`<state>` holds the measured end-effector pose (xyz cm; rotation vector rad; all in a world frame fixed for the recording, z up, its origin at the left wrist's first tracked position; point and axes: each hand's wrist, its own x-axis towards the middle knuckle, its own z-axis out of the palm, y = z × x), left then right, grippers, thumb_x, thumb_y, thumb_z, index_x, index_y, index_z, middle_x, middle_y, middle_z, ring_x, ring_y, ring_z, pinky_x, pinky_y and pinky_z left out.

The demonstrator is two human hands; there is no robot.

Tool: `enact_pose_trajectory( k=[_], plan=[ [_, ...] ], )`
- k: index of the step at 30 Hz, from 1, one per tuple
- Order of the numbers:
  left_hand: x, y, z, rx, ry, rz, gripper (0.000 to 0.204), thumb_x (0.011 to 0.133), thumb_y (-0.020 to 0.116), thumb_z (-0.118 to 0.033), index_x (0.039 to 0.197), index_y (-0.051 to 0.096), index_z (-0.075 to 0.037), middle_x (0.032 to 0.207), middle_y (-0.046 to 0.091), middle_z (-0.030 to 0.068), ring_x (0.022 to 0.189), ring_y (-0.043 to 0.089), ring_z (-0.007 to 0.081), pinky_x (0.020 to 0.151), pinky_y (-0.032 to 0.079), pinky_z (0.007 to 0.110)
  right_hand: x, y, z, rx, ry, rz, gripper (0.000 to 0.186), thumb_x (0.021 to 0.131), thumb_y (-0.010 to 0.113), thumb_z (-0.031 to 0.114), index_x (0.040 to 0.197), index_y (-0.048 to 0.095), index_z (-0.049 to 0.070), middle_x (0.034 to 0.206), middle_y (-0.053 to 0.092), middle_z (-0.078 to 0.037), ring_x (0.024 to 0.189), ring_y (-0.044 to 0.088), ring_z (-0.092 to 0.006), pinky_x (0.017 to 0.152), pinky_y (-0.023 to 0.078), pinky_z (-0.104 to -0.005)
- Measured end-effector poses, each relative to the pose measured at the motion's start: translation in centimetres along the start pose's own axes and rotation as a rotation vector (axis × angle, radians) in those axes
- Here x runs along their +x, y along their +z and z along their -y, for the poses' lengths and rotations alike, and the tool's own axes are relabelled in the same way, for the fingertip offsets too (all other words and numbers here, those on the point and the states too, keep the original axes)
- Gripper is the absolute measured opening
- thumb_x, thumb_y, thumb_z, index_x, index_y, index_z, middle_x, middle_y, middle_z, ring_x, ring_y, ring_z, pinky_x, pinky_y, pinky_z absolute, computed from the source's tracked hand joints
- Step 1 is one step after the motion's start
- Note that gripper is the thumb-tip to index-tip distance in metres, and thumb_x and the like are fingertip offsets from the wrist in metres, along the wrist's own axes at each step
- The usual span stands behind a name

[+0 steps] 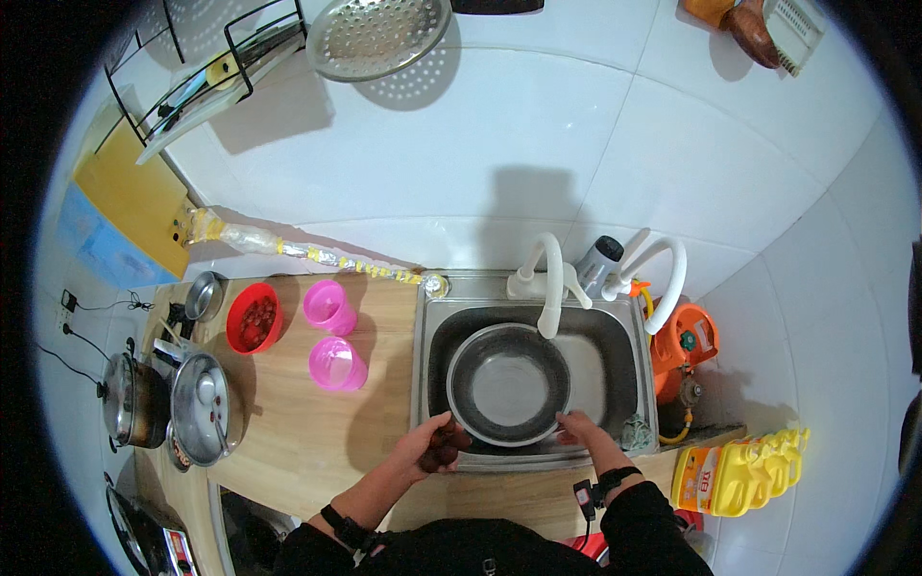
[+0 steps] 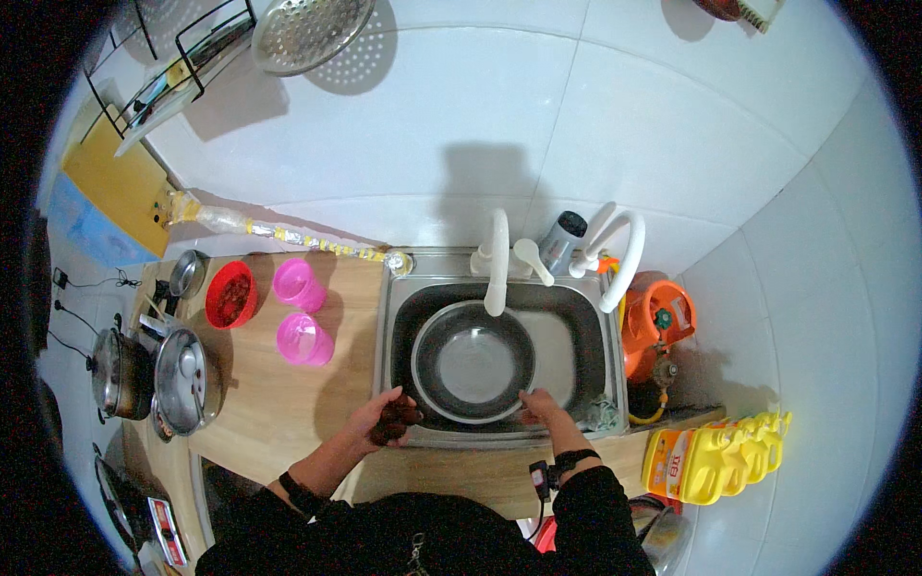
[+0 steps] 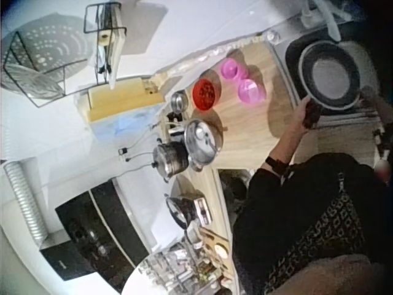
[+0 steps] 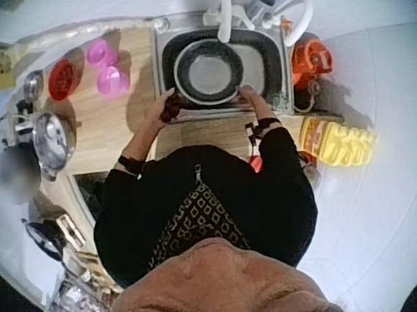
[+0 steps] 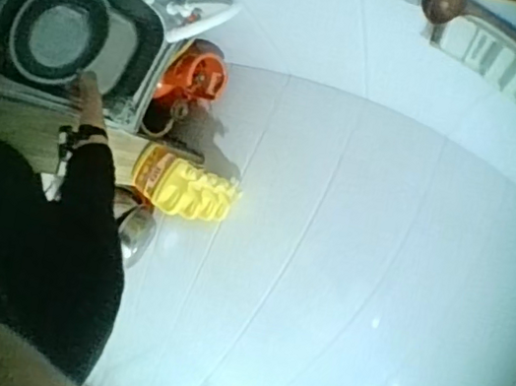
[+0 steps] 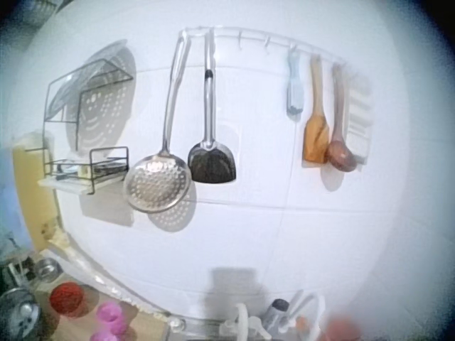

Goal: The person wipes the exterior of a red refrigerator with a cloth, then opens it to retrieve a plastic container of dates. They place the container on a dining table, remove several dates, and return the container to the fridge. The person then moves to the kitchen, places the dates in a bowl, and washes them under running water.

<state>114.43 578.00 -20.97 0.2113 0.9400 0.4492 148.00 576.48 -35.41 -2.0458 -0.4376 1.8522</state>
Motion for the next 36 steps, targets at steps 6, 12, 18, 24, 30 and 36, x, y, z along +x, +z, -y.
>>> enact_pose_trajectory(
  k=[6, 12, 18, 24, 30, 36],
  plan=[
    [-0.7, 0.6, -0.4, 0.033, 0.015, -0.021, 0.031, 0.085, 0.049, -0.042, 0.083, 0.055, -0.011, 0.075, 0.059, 0.0065, 0.051, 0.049, 0.0192, 0.042, 0.039, 0.032, -1.5, -0.6, 1.9, 0.027, -0.328, -0.144, 0.014, 0.078, 0.054, 0.011, 0.081, 0.050, -0.002, 0.059, 0.051, -0.009, 0.045, 0.052, -0.0196, 0.040, 0.046, -0.0329],
    [-1.0, 1.0, 0.1, -0.012, 0.014, -0.015, 0.035, 0.085, 0.048, -0.043, 0.086, 0.056, -0.008, 0.079, 0.062, 0.0101, 0.045, 0.052, 0.0233, 0.036, 0.036, 0.032, -3.7, 0.7, 4.1, -0.021, -0.485, -0.131, 0.013, 0.077, 0.054, 0.010, 0.076, 0.048, -0.001, 0.060, 0.051, -0.009, 0.048, 0.053, -0.0171, 0.043, 0.044, -0.0325],
    [-1.8, 0.4, 0.6, 0.004, 0.042, 0.005, 0.035, 0.085, 0.048, -0.043, 0.086, 0.056, -0.008, 0.076, 0.061, 0.0088, 0.045, 0.052, 0.0230, 0.034, 0.035, 0.032, -4.3, 2.1, 5.0, -0.376, -0.696, -0.334, 0.015, 0.075, 0.055, 0.011, 0.075, 0.052, -0.004, 0.060, 0.055, -0.010, 0.049, 0.056, -0.0178, 0.045, 0.045, -0.0316],
    [-2.6, 0.6, 0.6, 0.010, 0.071, 0.080, 0.036, 0.084, 0.047, -0.043, 0.087, 0.053, -0.008, 0.075, 0.059, 0.0077, 0.045, 0.051, 0.0219, 0.036, 0.035, 0.032, -8.7, 2.7, 6.4, -0.762, -0.765, -0.612, 0.026, 0.075, 0.052, 0.024, 0.075, 0.056, -0.002, 0.070, 0.059, -0.023, 0.064, 0.059, -0.0372, 0.061, 0.047, -0.0427],
    [-3.0, 2.2, -0.3, 0.043, 0.132, 0.112, 0.035, 0.084, 0.048, -0.042, 0.089, 0.052, -0.008, 0.076, 0.056, 0.0080, 0.045, 0.047, 0.0212, 0.038, 0.033, 0.031, -13.4, 4.9, 7.4, -1.051, -0.934, -0.792, 0.022, 0.079, 0.050, 0.026, 0.074, 0.053, 0.004, 0.062, 0.057, -0.019, 0.061, 0.057, -0.0376, 0.057, 0.045, -0.0477],
    [-3.3, 4.5, -0.9, 0.025, 0.141, 0.070, 0.039, 0.085, 0.047, -0.044, 0.092, 0.053, -0.006, 0.076, 0.058, 0.0090, 0.042, 0.046, 0.0226, 0.035, 0.030, 0.030, -14.6, 4.2, 8.1, -1.041, -0.953, -0.849, 0.019, 0.081, 0.048, 0.025, 0.080, 0.052, 0.007, 0.059, 0.058, -0.016, 0.057, 0.059, -0.0348, 0.053, 0.046, -0.0453]
  ],
)
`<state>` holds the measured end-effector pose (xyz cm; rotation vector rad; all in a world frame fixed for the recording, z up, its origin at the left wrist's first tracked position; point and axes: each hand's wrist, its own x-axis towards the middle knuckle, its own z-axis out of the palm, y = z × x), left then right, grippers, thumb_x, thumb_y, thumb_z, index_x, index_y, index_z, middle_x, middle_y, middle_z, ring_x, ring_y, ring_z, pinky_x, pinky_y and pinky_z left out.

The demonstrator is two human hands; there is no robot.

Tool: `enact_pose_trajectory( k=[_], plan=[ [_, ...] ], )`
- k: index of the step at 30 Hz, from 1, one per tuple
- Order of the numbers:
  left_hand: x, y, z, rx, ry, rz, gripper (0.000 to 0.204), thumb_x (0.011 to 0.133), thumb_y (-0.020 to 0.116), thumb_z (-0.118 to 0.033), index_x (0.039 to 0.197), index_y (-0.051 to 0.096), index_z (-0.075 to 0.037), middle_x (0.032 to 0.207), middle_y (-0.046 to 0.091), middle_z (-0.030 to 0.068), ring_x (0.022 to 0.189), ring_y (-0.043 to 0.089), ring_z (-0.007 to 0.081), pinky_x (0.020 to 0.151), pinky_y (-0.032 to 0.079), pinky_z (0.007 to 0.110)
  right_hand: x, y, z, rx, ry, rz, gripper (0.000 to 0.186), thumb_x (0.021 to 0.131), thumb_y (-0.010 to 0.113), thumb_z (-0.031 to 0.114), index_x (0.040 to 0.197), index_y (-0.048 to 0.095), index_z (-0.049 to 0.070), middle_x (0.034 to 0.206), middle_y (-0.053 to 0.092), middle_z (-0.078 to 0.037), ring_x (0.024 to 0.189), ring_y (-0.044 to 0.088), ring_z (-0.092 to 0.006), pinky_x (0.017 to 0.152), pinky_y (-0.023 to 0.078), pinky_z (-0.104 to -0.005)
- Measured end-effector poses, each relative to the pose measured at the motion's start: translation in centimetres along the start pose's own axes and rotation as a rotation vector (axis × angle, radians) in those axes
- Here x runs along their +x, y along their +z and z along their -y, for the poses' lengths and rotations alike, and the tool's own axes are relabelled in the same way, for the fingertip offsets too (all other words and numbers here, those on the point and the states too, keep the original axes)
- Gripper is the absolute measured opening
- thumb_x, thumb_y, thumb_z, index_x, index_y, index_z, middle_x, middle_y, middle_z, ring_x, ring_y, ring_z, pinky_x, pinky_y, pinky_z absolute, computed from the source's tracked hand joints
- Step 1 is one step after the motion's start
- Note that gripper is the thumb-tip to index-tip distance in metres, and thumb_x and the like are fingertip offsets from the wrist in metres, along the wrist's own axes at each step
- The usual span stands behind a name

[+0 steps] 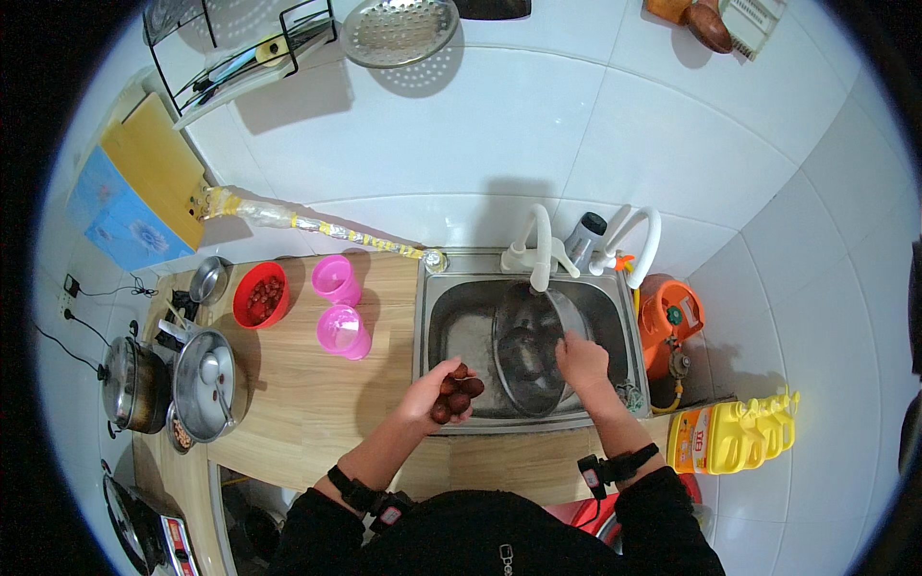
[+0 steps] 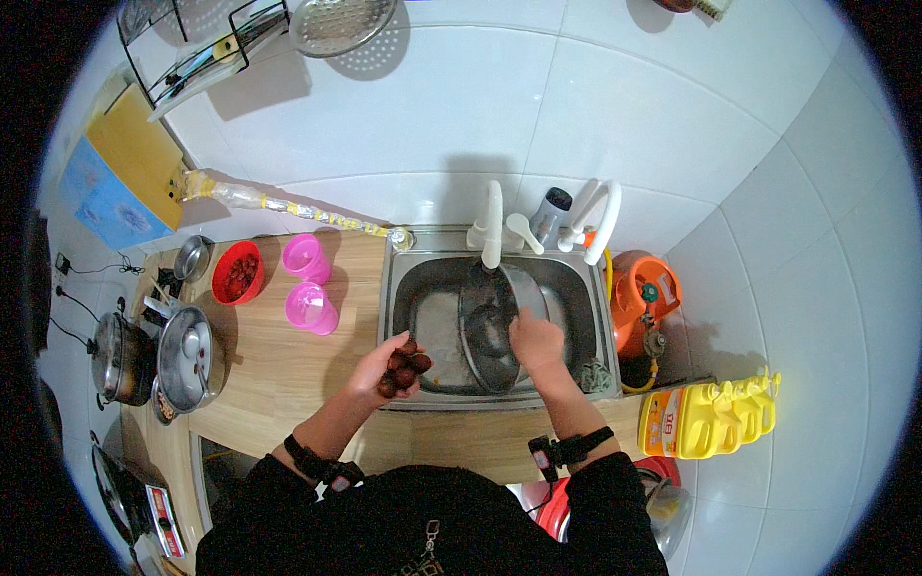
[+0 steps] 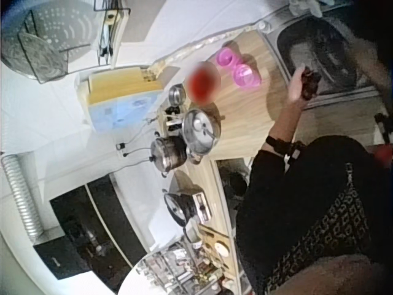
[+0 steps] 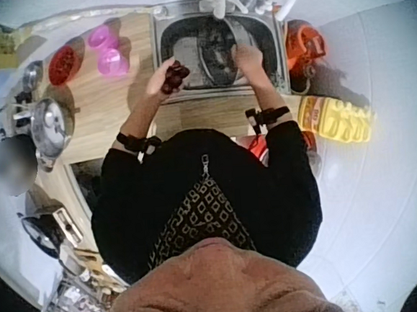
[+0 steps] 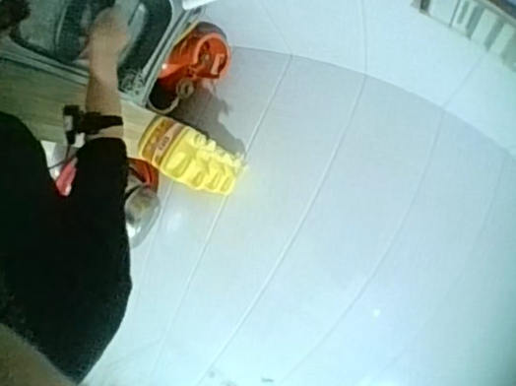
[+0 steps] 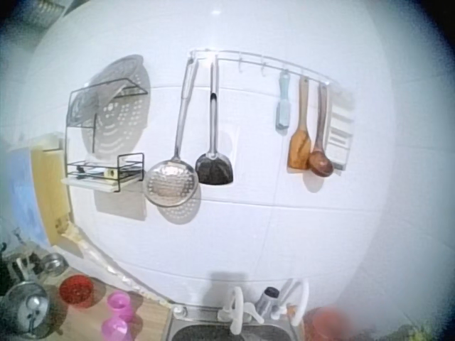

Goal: The person wipes the exterior of a red refrigerator with a cloth, then opens it to retrieve a plastic container of dates. They place the container on a dining table, remove several dates, and return the container to the fridge. The person then moves to the kitchen, places the dates in a bowl, and washes them under running water.

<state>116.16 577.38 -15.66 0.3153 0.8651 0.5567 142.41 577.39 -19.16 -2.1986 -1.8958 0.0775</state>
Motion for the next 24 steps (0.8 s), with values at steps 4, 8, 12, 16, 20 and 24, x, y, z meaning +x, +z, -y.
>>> enact_pose_trajectory(
  k=[4, 8, 12, 16, 20, 24],
  plan=[
    [-0.1, 1.0, -0.2, 0.048, -0.013, -0.036, 0.038, 0.084, 0.049, -0.043, 0.093, 0.052, -0.006, 0.077, 0.057, 0.0085, 0.045, 0.046, 0.0223, 0.038, 0.031, 0.030, 0.2, -0.3, -1.4, -0.054, 0.081, 0.002, 0.018, 0.082, 0.046, 0.024, 0.083, 0.052, 0.007, 0.059, 0.058, -0.015, 0.056, 0.059, -0.0344, 0.052, 0.047, -0.0450],
    [0.4, 1.0, -0.6, 0.058, 0.011, -0.032, 0.039, 0.083, 0.050, -0.044, 0.094, 0.051, -0.006, 0.079, 0.055, 0.0070, 0.052, 0.047, 0.0212, 0.043, 0.034, 0.031, 0.2, 0.4, -1.8, -0.029, 0.018, 0.008, 0.018, 0.082, 0.046, 0.023, 0.084, 0.052, 0.006, 0.060, 0.059, -0.016, 0.056, 0.058, -0.0356, 0.052, 0.046, -0.0466],
    [2.1, 0.8, -1.1, -0.025, 0.043, 0.025, 0.037, 0.083, 0.051, -0.044, 0.092, 0.052, -0.008, 0.078, 0.056, 0.0080, 0.052, 0.046, 0.0215, 0.043, 0.034, 0.032, -0.4, 2.7, -3.4, 0.078, 0.054, 0.089, 0.021, 0.081, 0.049, 0.026, 0.080, 0.052, 0.005, 0.066, 0.059, -0.019, 0.064, 0.058, -0.0378, 0.056, 0.045, -0.0487],
    [3.9, 1.6, -1.4, -0.039, 0.036, 0.003, 0.037, 0.083, 0.050, -0.045, 0.090, 0.052, -0.009, 0.078, 0.056, 0.0079, 0.052, 0.049, 0.0229, 0.041, 0.034, 0.031, 0.4, 6.6, -6.4, 0.362, 0.221, 0.212, 0.028, 0.080, 0.054, 0.030, 0.085, 0.054, 0.003, 0.075, 0.058, -0.024, 0.068, 0.058, -0.0385, 0.064, 0.045, -0.0473],
    [6.0, 2.8, -1.7, -0.013, -0.001, -0.060, 0.039, 0.083, 0.047, -0.049, 0.089, 0.052, -0.010, 0.078, 0.057, 0.0075, 0.053, 0.051, 0.0251, 0.040, 0.034, 0.030, -0.1, 9.6, -7.8, 0.682, 0.426, 0.443, 0.035, 0.082, 0.053, 0.034, 0.090, 0.054, 0.000, 0.087, 0.059, -0.024, 0.077, 0.059, -0.0373, 0.068, 0.046, -0.0442],
    [8.4, 3.4, -1.8, -0.024, 0.003, -0.069, 0.040, 0.085, 0.045, -0.049, 0.090, 0.052, -0.010, 0.078, 0.058, 0.0087, 0.056, 0.054, 0.0259, 0.040, 0.034, 0.030, 0.1, 10.0, -7.8, 0.135, 0.359, 0.449, 0.039, 0.084, 0.050, 0.036, 0.092, 0.054, -0.002, 0.092, 0.060, -0.021, 0.085, 0.058, -0.0363, 0.070, 0.046, -0.0439]
  ],
)
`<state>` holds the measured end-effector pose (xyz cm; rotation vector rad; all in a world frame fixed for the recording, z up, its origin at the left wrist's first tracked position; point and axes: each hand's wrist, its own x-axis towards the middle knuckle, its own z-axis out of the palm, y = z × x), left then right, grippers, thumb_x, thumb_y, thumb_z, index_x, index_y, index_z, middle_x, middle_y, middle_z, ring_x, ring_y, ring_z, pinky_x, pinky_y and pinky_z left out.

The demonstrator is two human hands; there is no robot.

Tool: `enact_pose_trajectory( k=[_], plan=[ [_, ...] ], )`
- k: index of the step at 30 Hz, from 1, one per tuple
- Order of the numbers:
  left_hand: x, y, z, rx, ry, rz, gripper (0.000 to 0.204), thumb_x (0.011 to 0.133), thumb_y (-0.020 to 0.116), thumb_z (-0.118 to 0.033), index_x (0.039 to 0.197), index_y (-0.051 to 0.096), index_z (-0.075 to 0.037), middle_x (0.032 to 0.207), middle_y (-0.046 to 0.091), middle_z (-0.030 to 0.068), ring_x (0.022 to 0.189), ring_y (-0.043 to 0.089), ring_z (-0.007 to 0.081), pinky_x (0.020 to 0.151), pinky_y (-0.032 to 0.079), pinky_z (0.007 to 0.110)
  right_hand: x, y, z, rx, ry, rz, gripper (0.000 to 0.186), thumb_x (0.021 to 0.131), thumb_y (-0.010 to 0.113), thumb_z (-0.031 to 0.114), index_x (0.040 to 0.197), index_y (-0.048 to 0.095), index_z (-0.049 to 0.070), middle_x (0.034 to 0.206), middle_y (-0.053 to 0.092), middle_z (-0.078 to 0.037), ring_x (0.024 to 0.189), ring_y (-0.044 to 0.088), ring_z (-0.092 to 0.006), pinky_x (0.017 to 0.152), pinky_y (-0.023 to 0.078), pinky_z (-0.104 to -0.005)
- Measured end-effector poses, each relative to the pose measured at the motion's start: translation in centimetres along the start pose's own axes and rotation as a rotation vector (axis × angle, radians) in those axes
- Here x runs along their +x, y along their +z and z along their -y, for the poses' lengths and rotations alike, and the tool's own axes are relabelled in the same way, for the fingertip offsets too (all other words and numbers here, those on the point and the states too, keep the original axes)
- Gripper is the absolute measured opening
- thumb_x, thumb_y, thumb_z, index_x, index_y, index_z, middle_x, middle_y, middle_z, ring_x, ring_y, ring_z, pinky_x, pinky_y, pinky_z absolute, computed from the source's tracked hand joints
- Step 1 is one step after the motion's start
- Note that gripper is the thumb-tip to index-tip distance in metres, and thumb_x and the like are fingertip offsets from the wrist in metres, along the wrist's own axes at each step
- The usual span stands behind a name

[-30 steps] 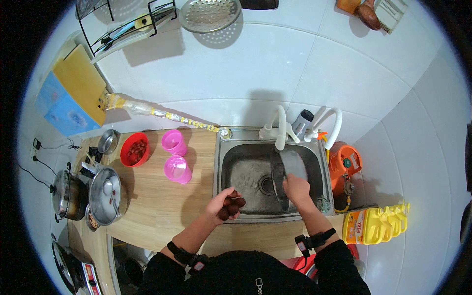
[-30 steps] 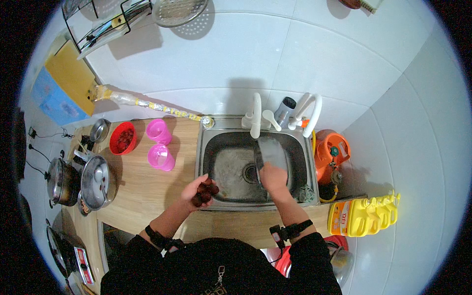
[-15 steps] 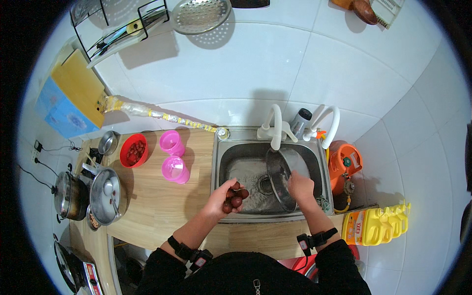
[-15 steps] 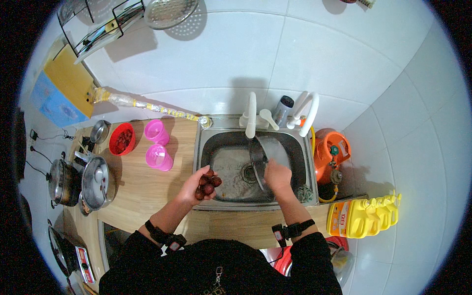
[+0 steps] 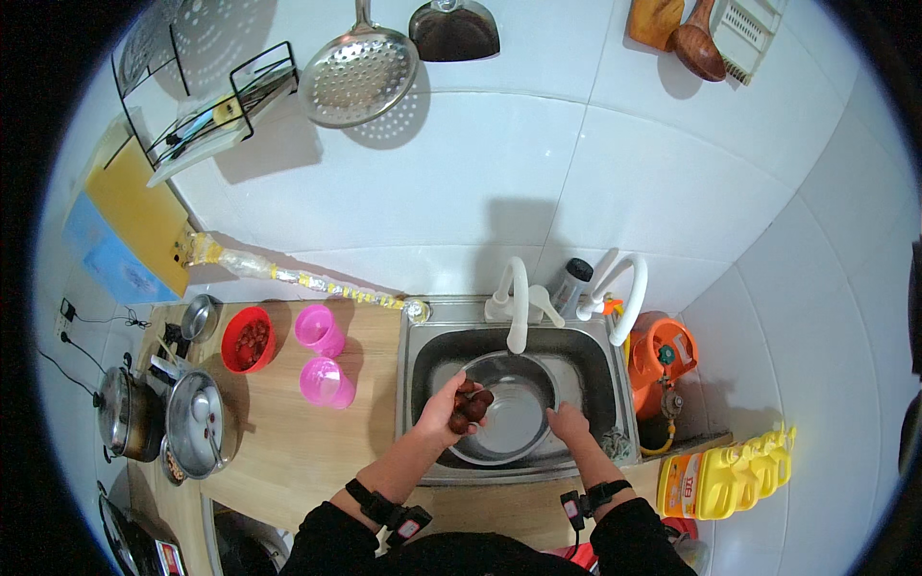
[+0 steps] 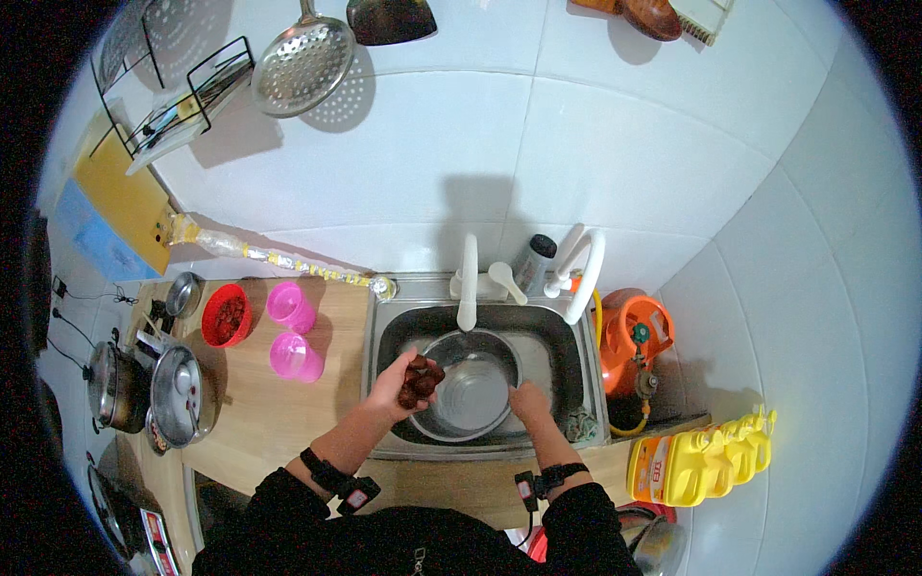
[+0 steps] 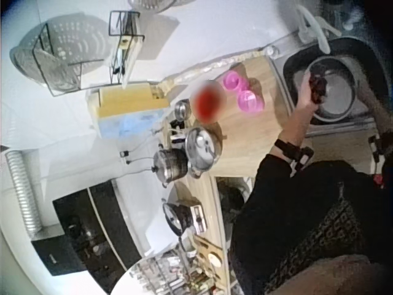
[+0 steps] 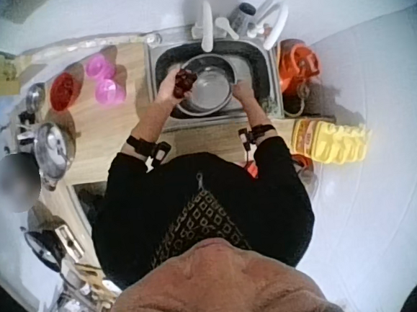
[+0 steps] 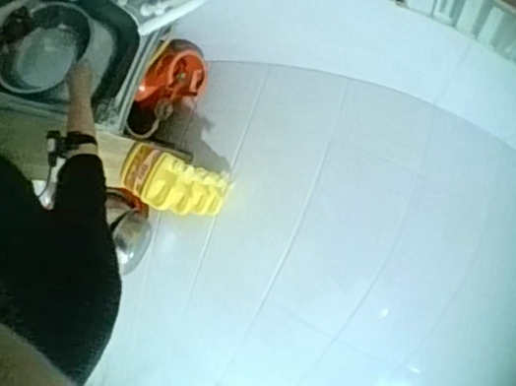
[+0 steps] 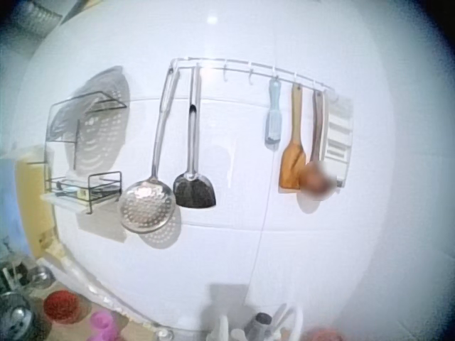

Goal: The person wipes the exterior of a red refrigerator with a cloth, then opens it to retrieve a plastic container of dates. They place the container on a dining table, remove several dates, and return the container to the fridge. The person then moves to the kitchen, places the dates in a bowl, and washes them under running water.

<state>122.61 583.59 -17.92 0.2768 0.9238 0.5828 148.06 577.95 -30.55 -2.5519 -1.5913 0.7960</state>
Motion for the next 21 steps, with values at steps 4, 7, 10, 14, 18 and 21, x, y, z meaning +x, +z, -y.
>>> enact_pose_trajectory(
  k=[4, 7, 10, 14, 18, 21],
  plan=[
    [2.3, 0.7, -0.2, 0.008, 0.016, 0.005, 0.041, 0.086, 0.044, -0.048, 0.096, 0.050, -0.008, 0.081, 0.058, 0.0098, 0.057, 0.055, 0.0253, 0.041, 0.035, 0.031, 2.6, -1.2, 0.5, 0.217, -0.168, -0.241, 0.042, 0.087, 0.045, 0.036, 0.100, 0.054, -0.003, 0.093, 0.060, -0.022, 0.084, 0.058, -0.0368, 0.075, 0.046, -0.0430],
    [3.7, 1.3, -0.3, 0.030, -0.011, -0.035, 0.042, 0.087, 0.044, -0.046, 0.100, 0.048, -0.007, 0.084, 0.057, 0.0107, 0.059, 0.055, 0.0238, 0.046, 0.036, 0.031, 6.4, -2.2, 1.5, 0.682, -0.074, 0.017, 0.040, 0.088, 0.048, 0.033, 0.105, 0.052, -0.003, 0.086, 0.063, -0.014, 0.076, 0.061, -0.0221, 0.069, 0.048, -0.0337],
    [4.9, 1.9, -0.5, 0.049, -0.036, -0.019, 0.040, 0.087, 0.045, -0.046, 0.100, 0.049, -0.008, 0.085, 0.058, 0.0104, 0.060, 0.056, 0.0241, 0.045, 0.036, 0.031, 8.3, -2.6, 2.4, 1.132, -0.123, 0.024, 0.036, 0.090, 0.046, 0.030, 0.103, 0.053, -0.003, 0.085, 0.062, -0.012, 0.075, 0.059, -0.0154, 0.068, 0.047, -0.0283],
    [5.8, 2.4, -0.6, 0.054, -0.082, -0.017, 0.038, 0.086, 0.046, -0.045, 0.100, 0.049, -0.010, 0.085, 0.058, 0.0095, 0.060, 0.056, 0.0243, 0.045, 0.035, 0.031, 9.0, -2.9, 3.2, 1.182, -0.122, -0.011, 0.036, 0.091, 0.044, 0.029, 0.101, 0.054, -0.004, 0.086, 0.062, -0.013, 0.075, 0.059, -0.0169, 0.070, 0.047, -0.0278],
    [6.1, 2.7, -0.4, 0.068, -0.078, -0.047, 0.039, 0.086, 0.046, -0.045, 0.100, 0.050, -0.009, 0.084, 0.058, 0.0096, 0.059, 0.056, 0.0238, 0.044, 0.036, 0.030, 7.6, -3.5, 2.8, 1.053, -0.170, 0.006, 0.034, 0.091, 0.044, 0.027, 0.098, 0.055, -0.004, 0.081, 0.062, -0.010, 0.074, 0.058, -0.0150, 0.070, 0.046, -0.0274],
    [6.0, 2.7, -0.3, 0.061, -0.075, -0.039, 0.041, 0.086, 0.047, -0.044, 0.100, 0.049, -0.006, 0.085, 0.056, 0.0105, 0.057, 0.055, 0.0234, 0.040, 0.036, 0.029, 4.5, -4.8, 1.3, 1.014, -0.168, 0.050, 0.033, 0.091, 0.044, 0.027, 0.096, 0.056, -0.003, 0.078, 0.062, -0.008, 0.074, 0.058, -0.0138, 0.070, 0.045, -0.0271]
  ],
)
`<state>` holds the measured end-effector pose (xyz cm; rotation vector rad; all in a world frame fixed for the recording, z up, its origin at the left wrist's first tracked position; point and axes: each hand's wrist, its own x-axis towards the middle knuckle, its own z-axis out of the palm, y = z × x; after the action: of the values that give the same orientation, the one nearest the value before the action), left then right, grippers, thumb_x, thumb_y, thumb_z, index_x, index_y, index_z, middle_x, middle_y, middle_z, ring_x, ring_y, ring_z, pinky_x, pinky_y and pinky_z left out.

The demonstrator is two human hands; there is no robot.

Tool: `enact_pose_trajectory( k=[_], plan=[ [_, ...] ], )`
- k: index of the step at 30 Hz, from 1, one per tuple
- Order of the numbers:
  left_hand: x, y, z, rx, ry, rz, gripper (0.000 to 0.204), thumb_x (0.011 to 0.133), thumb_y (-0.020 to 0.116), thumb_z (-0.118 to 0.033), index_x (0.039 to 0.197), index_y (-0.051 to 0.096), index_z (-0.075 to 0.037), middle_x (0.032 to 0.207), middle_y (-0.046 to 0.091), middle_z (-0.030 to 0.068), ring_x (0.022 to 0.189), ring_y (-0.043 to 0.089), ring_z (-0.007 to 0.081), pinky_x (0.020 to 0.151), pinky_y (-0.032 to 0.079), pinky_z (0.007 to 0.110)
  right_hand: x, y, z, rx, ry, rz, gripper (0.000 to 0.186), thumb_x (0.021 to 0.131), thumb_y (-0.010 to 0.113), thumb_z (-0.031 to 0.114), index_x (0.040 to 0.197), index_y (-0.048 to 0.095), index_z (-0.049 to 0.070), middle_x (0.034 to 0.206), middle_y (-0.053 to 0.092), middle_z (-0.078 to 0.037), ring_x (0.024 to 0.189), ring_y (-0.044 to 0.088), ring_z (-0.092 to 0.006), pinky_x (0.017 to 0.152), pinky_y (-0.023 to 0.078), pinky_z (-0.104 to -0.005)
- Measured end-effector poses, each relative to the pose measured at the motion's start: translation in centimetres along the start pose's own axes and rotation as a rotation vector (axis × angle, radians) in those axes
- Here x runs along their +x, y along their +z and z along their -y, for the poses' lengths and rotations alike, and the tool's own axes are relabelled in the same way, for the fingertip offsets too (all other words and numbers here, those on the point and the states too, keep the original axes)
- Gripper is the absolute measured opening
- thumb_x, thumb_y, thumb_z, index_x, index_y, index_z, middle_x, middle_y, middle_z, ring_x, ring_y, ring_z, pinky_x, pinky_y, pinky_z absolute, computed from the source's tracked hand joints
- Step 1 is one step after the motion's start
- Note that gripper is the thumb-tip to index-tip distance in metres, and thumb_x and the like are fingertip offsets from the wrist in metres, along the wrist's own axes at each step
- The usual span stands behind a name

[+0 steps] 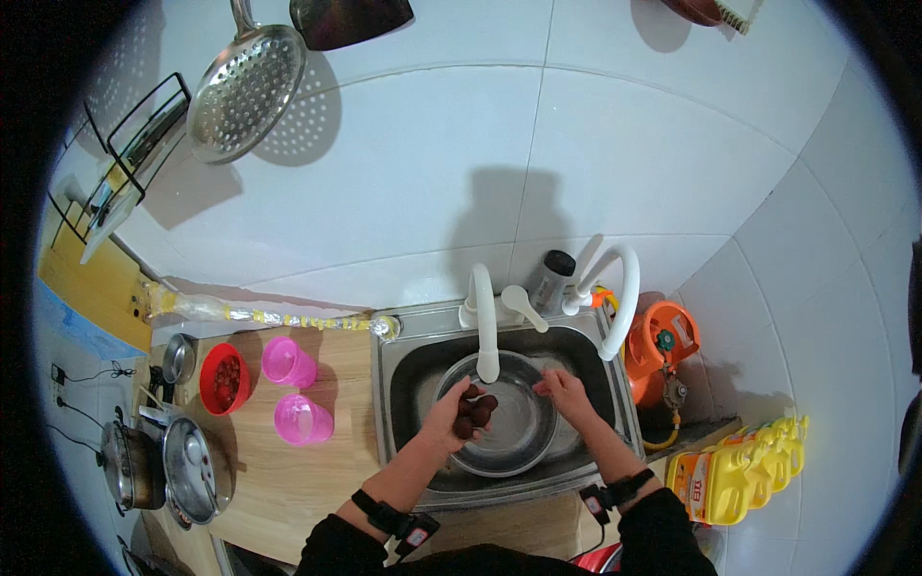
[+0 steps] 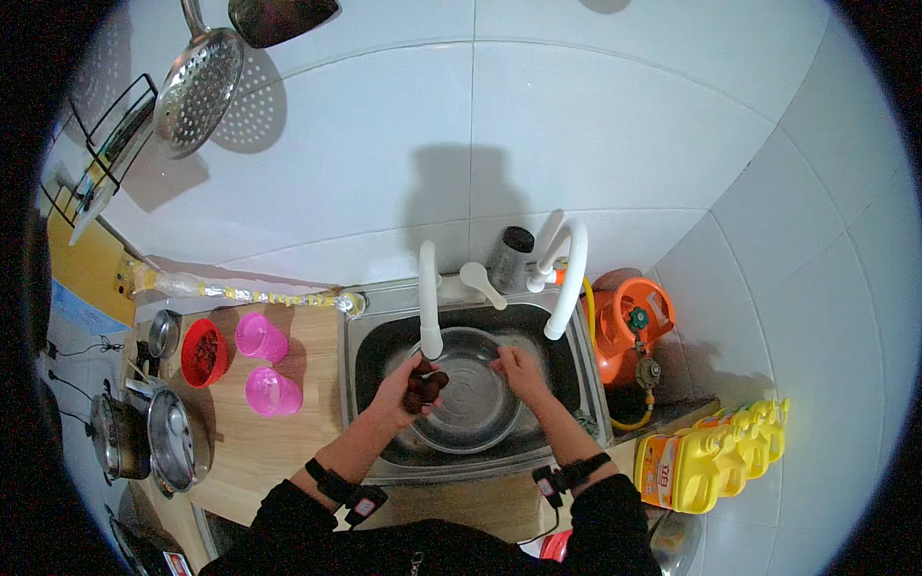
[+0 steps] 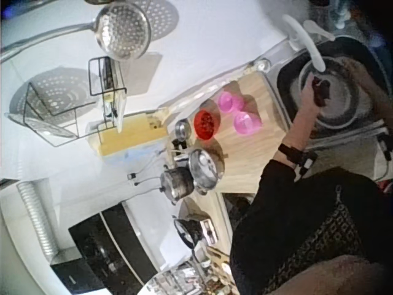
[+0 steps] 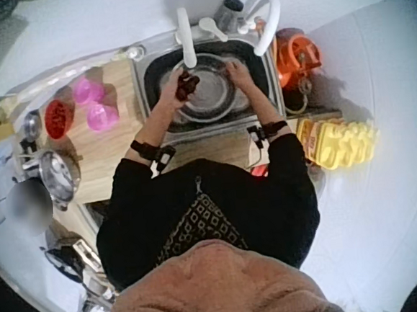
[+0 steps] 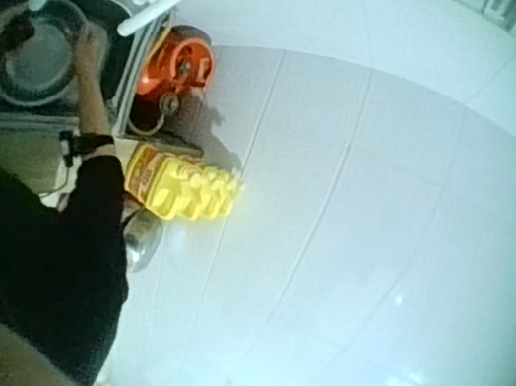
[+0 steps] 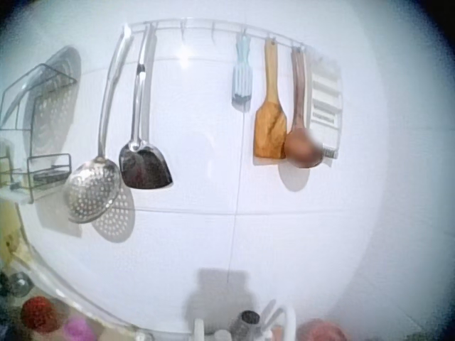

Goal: The person wipes the exterior of a red refrigerator with a cloth, then opens it to retrieve a plastic container of dates. They place the container on a dining table, remove several dates, and return the container to the fridge. The person then moves to the kitchen, places the dates in a bowl, and washes them under running water.

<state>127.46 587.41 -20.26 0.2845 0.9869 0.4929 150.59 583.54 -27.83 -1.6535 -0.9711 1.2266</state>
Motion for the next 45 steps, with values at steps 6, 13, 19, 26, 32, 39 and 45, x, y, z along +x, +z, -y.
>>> enact_pose_trajectory(
  k=[6, 13, 19, 26, 32, 39, 45],
  plan=[
    [-0.9, -0.3, 0.9, 0.008, -0.069, 0.024, 0.039, 0.086, 0.047, -0.044, 0.098, 0.049, -0.007, 0.085, 0.056, 0.0099, 0.057, 0.055, 0.0240, 0.038, 0.035, 0.029, -11.0, -3.2, 2.3, -0.007, 0.043, -0.020, 0.035, 0.093, 0.040, 0.027, 0.100, 0.055, -0.003, 0.082, 0.063, -0.010, 0.080, 0.059, -0.0159, 0.074, 0.044, -0.0271],
    [-3.1, -0.9, 2.4, 0.091, -0.058, 0.133, 0.037, 0.086, 0.046, -0.044, 0.097, 0.049, -0.008, 0.080, 0.057, 0.0086, 0.054, 0.055, 0.0236, 0.037, 0.037, 0.028, -25.2, -6.0, 5.3, -0.186, 0.129, -0.007, 0.038, 0.094, 0.036, 0.027, 0.105, 0.052, -0.006, 0.086, 0.062, -0.012, 0.082, 0.058, -0.0171, 0.076, 0.045, -0.0272],
    [-5.3, -1.5, 3.2, 0.177, -0.045, 0.179, 0.036, 0.086, 0.046, -0.043, 0.096, 0.049, -0.008, 0.081, 0.057, 0.0088, 0.055, 0.056, 0.0243, 0.037, 0.036, 0.029, -34.4, -8.5, 6.3, -0.119, 0.325, -0.184, 0.040, 0.094, 0.035, 0.031, 0.103, 0.053, -0.003, 0.084, 0.062, -0.010, 0.075, 0.058, -0.0154, 0.069, 0.046, -0.0267],
    [-7.5, -3.1, 4.3, 0.224, -0.065, 0.203, 0.037, 0.084, 0.048, -0.043, 0.098, 0.049, -0.009, 0.084, 0.057, 0.0100, 0.058, 0.057, 0.0248, 0.043, 0.037, 0.030, -43.0, -9.6, 3.3, -0.281, 0.210, -0.245, 0.045, 0.093, 0.034, 0.040, 0.095, 0.055, 0.000, 0.079, 0.063, -0.008, 0.072, 0.059, -0.0128, 0.063, 0.047, -0.0236],
    [-7.6, -2.8, 4.0, 0.251, -0.032, 0.236, 0.037, 0.085, 0.047, -0.042, 0.098, 0.049, -0.008, 0.083, 0.057, 0.0104, 0.056, 0.057, 0.0257, 0.040, 0.036, 0.031, -46.4, -10.5, 9.1, -0.109, 0.232, -0.349, 0.042, 0.093, 0.036, 0.037, 0.094, 0.054, 0.000, 0.074, 0.061, -0.006, 0.068, 0.057, -0.0115, 0.064, 0.046, -0.0243],
    [-7.3, -1.4, 4.3, 0.202, 0.023, 0.236, 0.037, 0.085, 0.049, -0.044, 0.096, 0.050, -0.009, 0.083, 0.058, 0.0098, 0.057, 0.057, 0.0270, 0.040, 0.036, 0.032, -36.2, -8.4, 18.4, 0.007, -0.236, -0.252, 0.036, 0.094, 0.037, 0.032, 0.091, 0.054, 0.000, 0.069, 0.057, -0.003, 0.061, 0.053, -0.0109, 0.057, 0.042, -0.0226],
    [-6.0, -0.8, 3.9, 0.108, 0.076, 0.119, 0.038, 0.085, 0.048, -0.046, 0.093, 0.051, -0.009, 0.080, 0.058, 0.0094, 0.055, 0.057, 0.0263, 0.040, 0.036, 0.033, -23.7, -4.3, 18.8, 0.064, -0.168, 0.062, 0.033, 0.093, 0.041, 0.031, 0.093, 0.056, 0.002, 0.073, 0.059, -0.005, 0.062, 0.053, -0.0097, 0.058, 0.045, -0.0226]
  ],
)
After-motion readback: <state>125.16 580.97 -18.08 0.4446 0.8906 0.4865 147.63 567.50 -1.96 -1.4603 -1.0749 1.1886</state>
